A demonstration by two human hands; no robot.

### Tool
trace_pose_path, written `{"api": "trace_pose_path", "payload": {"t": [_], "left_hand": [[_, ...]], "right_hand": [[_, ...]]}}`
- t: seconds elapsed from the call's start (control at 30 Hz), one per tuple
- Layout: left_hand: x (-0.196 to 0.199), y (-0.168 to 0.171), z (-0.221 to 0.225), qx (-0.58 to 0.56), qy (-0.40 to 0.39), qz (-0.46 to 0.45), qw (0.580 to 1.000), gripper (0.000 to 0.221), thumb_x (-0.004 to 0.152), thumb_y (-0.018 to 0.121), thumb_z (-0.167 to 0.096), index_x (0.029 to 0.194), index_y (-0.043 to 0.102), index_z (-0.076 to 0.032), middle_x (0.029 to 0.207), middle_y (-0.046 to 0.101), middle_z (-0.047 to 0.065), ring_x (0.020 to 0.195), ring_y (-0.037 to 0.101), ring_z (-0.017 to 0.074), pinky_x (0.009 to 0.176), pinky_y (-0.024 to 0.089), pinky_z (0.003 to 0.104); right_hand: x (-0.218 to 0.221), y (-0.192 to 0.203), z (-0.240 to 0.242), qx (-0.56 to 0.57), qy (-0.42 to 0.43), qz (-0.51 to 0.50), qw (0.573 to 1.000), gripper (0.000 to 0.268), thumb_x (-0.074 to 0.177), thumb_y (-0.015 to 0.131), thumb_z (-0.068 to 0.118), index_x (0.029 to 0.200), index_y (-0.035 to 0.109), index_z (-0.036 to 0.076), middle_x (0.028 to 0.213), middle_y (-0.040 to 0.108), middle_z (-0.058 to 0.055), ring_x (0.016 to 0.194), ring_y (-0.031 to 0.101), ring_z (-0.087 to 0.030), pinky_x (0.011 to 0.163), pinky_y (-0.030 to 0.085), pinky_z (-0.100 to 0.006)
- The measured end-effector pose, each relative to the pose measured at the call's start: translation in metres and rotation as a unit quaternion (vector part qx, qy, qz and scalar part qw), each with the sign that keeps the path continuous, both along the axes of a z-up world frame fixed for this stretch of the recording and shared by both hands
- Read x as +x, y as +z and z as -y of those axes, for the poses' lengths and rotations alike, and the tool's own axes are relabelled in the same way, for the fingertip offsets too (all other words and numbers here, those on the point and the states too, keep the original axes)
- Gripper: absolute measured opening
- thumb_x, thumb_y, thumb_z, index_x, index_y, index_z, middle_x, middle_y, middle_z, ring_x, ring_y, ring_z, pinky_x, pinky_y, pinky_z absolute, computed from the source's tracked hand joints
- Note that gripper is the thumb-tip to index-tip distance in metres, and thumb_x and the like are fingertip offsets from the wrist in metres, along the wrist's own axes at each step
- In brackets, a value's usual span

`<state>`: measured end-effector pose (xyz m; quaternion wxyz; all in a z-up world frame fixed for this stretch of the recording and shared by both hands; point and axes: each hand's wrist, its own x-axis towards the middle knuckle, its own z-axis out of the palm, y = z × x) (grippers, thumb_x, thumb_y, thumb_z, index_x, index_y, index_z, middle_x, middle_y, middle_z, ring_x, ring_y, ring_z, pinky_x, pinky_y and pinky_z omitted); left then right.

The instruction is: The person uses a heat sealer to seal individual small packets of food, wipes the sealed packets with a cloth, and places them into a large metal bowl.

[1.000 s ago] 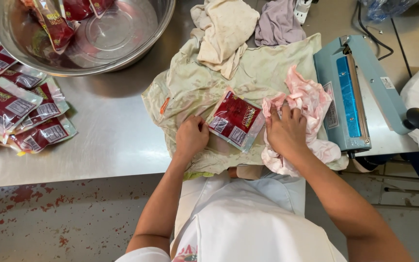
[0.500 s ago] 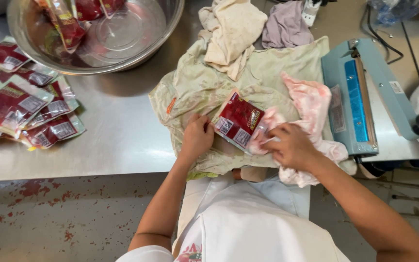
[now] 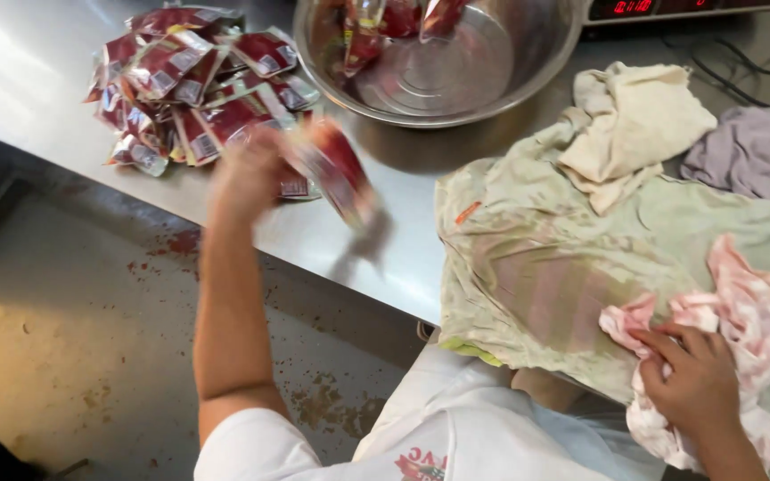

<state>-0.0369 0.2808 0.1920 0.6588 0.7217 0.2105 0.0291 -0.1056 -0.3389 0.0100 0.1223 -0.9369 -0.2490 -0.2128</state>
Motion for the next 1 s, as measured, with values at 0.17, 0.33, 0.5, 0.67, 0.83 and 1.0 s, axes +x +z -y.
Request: {"api": "trace_pose_path", "payload": {"t": [0.17, 0.33, 0.5, 0.67, 0.83, 1.0], "left_hand": [[0.039, 0.027, -0.141, 0.007, 0.321, 0.161, 0.933, 0.014, 0.104, 0.043, -0.024, 0.114, 0.053, -0.020, 0.121, 0.062, 0.001, 0.108, 0.080, 0.0132, 0.071, 0.064, 0.020], [0.083, 0.027, -0.090, 0.083, 0.285, 0.034, 0.954, 0.023, 0.105, 0.049, -0.021, 0.126, 0.058, -0.017, 0.102, 0.065, -0.004, 0.075, 0.063, 0.0018, 0.059, 0.056, 0.011], [0.182, -0.033, -0.039, 0.250, 0.082, 0.013, 0.965, 0.016, 0.104, 0.052, -0.007, 0.108, 0.067, -0.011, 0.095, 0.072, 0.001, 0.078, 0.068, 0.0071, 0.068, 0.058, 0.016], [0.253, -0.051, 0.008, 0.442, -0.050, -0.070, 0.893, 0.063, 0.094, 0.040, 0.001, 0.154, 0.036, -0.017, 0.118, 0.066, 0.023, 0.103, 0.064, 0.0472, 0.079, 0.053, 0.058], [0.300, -0.084, -0.009, 0.483, -0.051, -0.117, 0.866, 0.045, 0.099, 0.053, -0.009, 0.143, 0.043, -0.014, 0.124, 0.065, 0.021, 0.112, 0.064, 0.0431, 0.092, 0.055, 0.052], [0.299, -0.059, 0.018, 0.575, -0.095, -0.073, 0.809, 0.039, 0.095, 0.055, 0.007, 0.129, 0.065, -0.007, 0.114, 0.067, 0.024, 0.100, 0.068, 0.0445, 0.079, 0.061, 0.053]], "right_hand": [[0.000, -0.013, 0.009, -0.014, -0.032, -0.020, 0.999, 0.036, 0.081, 0.065, 0.009, 0.111, 0.082, 0.021, 0.116, 0.072, -0.001, 0.107, 0.065, -0.024, 0.101, 0.050, -0.041], [-0.004, -0.011, 0.006, -0.037, -0.073, -0.048, 0.995, 0.035, 0.083, 0.065, 0.014, 0.112, 0.081, 0.025, 0.119, 0.071, 0.001, 0.106, 0.063, -0.026, 0.101, 0.051, -0.041], [-0.003, -0.011, 0.005, -0.023, -0.088, -0.065, 0.994, 0.036, 0.082, 0.065, 0.015, 0.112, 0.081, 0.026, 0.118, 0.071, 0.003, 0.106, 0.063, -0.026, 0.102, 0.051, -0.041], [-0.001, -0.012, 0.004, 0.004, -0.095, -0.079, 0.992, 0.039, 0.081, 0.063, 0.014, 0.113, 0.080, 0.028, 0.118, 0.070, 0.003, 0.106, 0.061, -0.026, 0.102, 0.050, -0.040], [0.002, -0.012, 0.002, 0.003, -0.117, -0.109, 0.987, 0.037, 0.082, 0.061, 0.015, 0.110, 0.082, 0.028, 0.116, 0.071, 0.004, 0.106, 0.061, -0.024, 0.097, 0.051, -0.041], [0.005, -0.010, -0.003, 0.040, -0.096, -0.078, 0.991, 0.031, 0.081, 0.064, 0.012, 0.105, 0.081, 0.020, 0.112, 0.070, -0.001, 0.103, 0.062, -0.026, 0.095, 0.050, -0.042]]}}
